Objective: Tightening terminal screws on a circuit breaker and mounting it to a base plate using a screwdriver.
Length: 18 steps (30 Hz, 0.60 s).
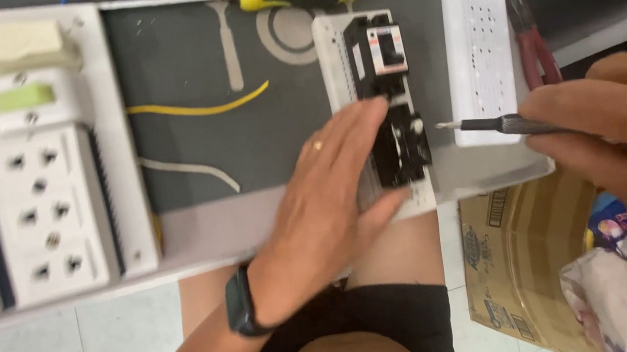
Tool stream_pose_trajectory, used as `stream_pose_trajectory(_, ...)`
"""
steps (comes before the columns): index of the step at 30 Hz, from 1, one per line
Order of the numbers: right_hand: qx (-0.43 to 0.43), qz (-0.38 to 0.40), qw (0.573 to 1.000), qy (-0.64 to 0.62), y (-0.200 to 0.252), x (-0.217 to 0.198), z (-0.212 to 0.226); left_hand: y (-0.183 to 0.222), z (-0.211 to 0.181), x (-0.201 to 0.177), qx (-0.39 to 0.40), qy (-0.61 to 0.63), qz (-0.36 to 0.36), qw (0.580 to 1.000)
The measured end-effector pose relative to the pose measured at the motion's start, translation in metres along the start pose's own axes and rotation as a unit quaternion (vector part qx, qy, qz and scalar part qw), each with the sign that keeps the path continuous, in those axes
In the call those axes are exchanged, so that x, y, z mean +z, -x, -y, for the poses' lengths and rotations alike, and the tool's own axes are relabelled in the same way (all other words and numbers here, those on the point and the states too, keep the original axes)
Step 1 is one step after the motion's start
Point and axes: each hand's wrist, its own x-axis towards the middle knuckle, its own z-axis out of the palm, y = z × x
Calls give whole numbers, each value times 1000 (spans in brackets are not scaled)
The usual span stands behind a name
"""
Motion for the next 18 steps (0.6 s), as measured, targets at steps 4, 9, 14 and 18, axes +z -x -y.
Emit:
stream_pose_trajectory(4, -62, 63, 993, 82, -26, 10, -15, -9, 1, -3, -55, 8, 30, 998)
stream_pose_trajectory(9, -116, 10, 985, 125, -46, 20, -15, -8, 5, 1, -89, 13, 56, 994)
stream_pose_trajectory(14, -140, -67, 981, 114, -54, 21, -15, -7, 6, 5, -94, -8, 44, 995)
stream_pose_trajectory(18, -150, -42, 976, 151, -58, 17, -12, -7, 6, 5, -84, -12, 42, 996)
